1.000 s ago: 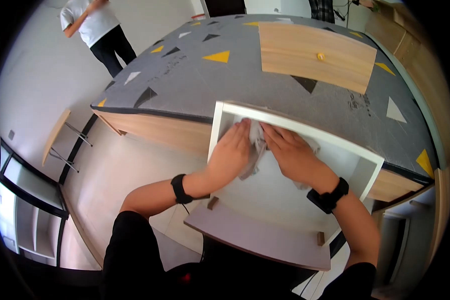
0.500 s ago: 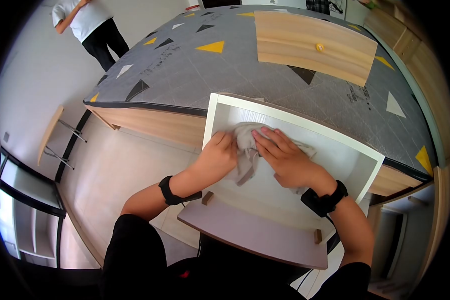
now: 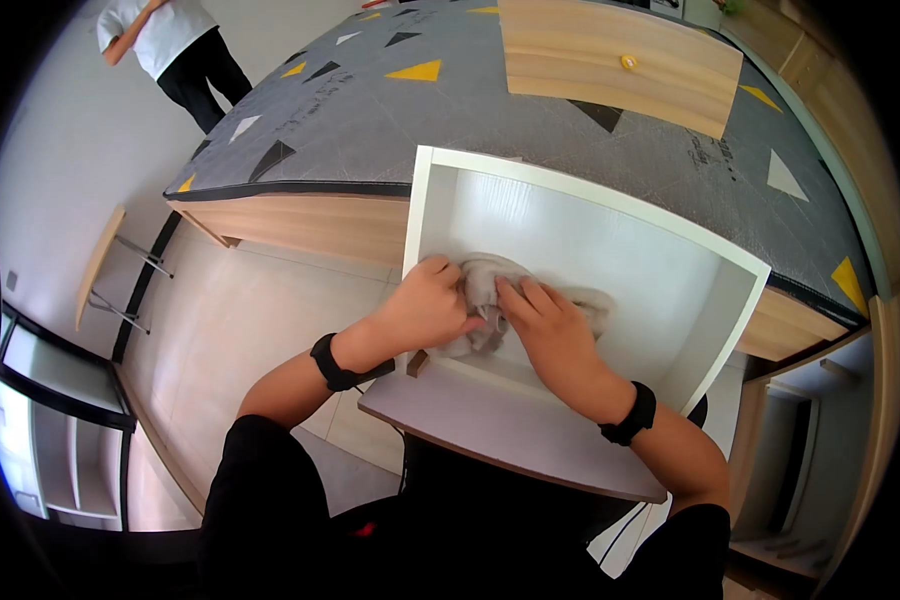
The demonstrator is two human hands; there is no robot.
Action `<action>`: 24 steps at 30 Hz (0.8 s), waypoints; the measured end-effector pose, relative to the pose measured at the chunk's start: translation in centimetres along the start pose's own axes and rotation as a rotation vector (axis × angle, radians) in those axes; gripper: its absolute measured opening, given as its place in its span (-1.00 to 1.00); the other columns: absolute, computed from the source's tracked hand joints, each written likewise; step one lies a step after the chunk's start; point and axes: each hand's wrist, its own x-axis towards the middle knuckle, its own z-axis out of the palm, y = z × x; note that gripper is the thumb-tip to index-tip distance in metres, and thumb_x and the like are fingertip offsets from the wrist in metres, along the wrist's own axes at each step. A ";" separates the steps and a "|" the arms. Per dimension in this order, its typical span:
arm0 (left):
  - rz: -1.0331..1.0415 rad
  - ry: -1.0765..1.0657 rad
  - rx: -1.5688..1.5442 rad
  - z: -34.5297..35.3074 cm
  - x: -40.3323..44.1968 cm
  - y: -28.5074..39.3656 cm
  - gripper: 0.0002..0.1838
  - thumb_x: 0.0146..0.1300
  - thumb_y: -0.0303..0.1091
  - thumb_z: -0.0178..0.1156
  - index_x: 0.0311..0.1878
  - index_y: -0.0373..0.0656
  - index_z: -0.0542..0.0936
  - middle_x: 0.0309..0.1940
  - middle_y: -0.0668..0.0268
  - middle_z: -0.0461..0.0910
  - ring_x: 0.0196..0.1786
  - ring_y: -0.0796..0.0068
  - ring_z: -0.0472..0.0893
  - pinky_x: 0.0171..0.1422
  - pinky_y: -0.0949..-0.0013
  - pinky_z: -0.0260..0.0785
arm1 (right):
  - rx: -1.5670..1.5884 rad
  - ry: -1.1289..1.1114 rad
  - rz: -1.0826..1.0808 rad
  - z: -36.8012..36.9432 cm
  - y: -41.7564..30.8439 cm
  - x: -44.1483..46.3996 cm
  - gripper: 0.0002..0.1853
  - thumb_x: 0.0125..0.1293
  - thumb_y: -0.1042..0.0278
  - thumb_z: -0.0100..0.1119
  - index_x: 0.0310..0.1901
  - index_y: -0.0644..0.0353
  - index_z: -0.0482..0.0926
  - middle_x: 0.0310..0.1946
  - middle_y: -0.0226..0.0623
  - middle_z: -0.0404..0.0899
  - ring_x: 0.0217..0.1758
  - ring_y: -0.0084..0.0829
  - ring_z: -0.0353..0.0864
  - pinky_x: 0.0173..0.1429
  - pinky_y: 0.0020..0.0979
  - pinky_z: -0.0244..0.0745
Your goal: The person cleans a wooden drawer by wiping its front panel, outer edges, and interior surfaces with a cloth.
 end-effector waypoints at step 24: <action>-0.404 0.209 -0.050 -0.9 3.4 -1.3 -0.60 0.18 -0.36 0.36 -0.07 -0.55 0.59 0.32 -0.19 0.36 0.08 0.00 0.56 0.02 0.16 0.59 | -0.082 0.252 0.035 1.6 4.3 8.8 -0.56 0.29 0.40 0.09 0.19 0.35 0.55 0.48 -0.22 0.31 0.53 -0.30 0.29 0.59 -0.26 0.21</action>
